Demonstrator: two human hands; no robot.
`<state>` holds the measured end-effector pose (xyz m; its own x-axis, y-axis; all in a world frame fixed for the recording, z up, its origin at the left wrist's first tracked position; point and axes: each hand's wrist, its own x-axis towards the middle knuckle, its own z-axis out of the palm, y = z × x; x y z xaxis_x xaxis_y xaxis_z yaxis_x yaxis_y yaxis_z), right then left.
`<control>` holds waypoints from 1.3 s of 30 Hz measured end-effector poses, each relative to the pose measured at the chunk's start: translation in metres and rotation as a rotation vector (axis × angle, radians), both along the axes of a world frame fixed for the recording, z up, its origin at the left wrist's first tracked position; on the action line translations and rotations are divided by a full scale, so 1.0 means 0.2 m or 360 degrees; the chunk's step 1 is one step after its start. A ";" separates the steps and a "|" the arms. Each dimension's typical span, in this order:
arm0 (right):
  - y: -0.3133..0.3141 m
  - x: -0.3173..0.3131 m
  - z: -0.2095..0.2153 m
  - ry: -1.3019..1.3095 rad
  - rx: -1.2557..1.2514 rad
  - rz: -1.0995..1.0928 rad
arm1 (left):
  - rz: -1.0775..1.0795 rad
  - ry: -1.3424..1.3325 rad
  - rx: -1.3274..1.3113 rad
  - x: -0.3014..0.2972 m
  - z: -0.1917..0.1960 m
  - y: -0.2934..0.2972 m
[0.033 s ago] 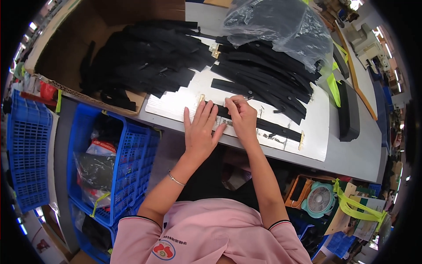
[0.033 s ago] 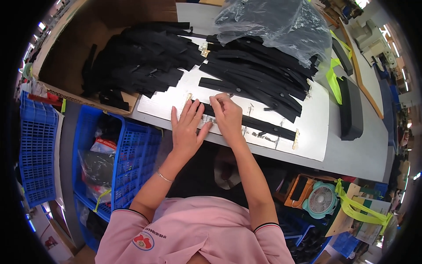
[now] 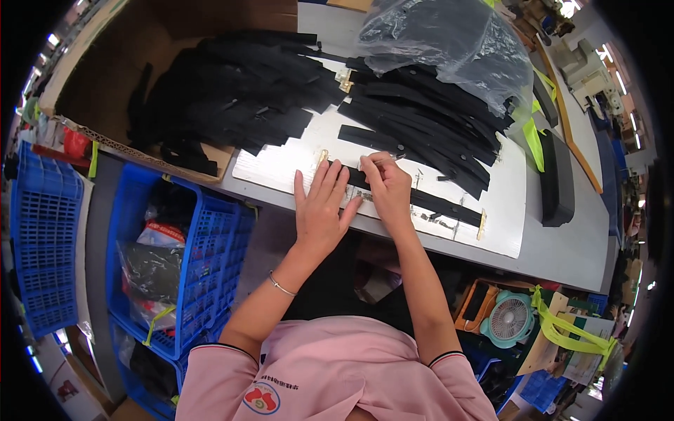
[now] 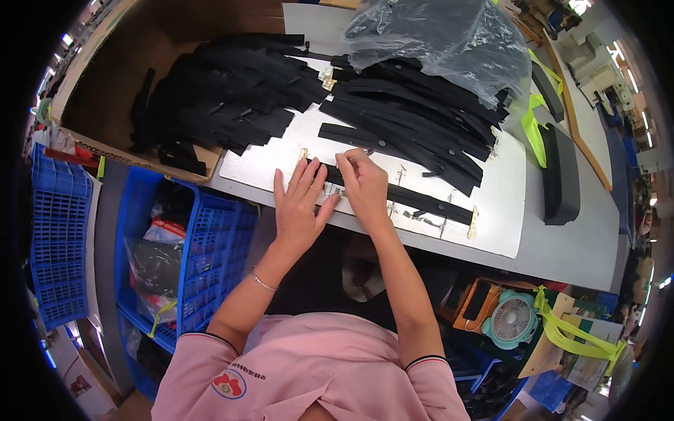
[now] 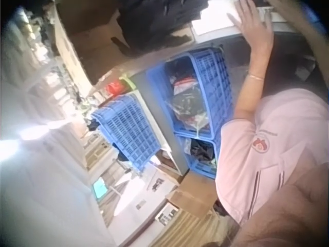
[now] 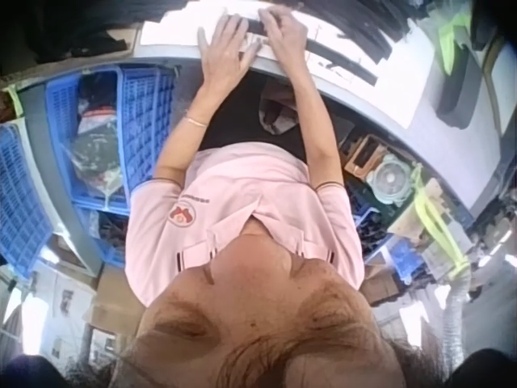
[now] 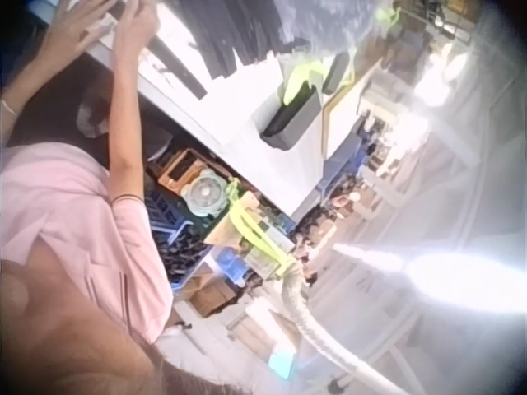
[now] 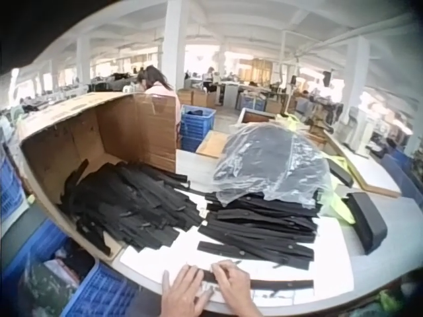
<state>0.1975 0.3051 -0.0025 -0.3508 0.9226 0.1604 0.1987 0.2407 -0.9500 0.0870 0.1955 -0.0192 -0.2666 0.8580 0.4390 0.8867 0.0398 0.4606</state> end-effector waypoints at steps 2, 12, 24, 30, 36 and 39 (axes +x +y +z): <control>0.00 0.00 0.00 -0.0042 0.0002 0.0005 | -0.0004 0.0006 0.0041 0.00 0.00 0.00; 0.00 -0.02 -0.02 -0.0097 0.0238 -0.0062 | -0.0023 -0.0053 0.0005 0.00 0.00 0.00; 0.00 0.04 -0.03 -0.0172 0.0100 0.0213 | 0.0006 0.0039 0.0037 0.00 0.00 0.01; 0.01 0.04 0.01 -0.0324 0.0126 0.0269 | -0.0003 0.0049 0.0021 0.00 0.00 0.01; -0.17 0.22 0.06 -0.0098 0.0448 -0.0123 | 0.0004 -0.0024 -0.0002 -0.01 -0.01 -0.01; -0.23 0.46 0.05 -0.0781 0.1074 -0.0271 | -0.0022 -0.0036 -0.0063 0.00 0.00 -0.02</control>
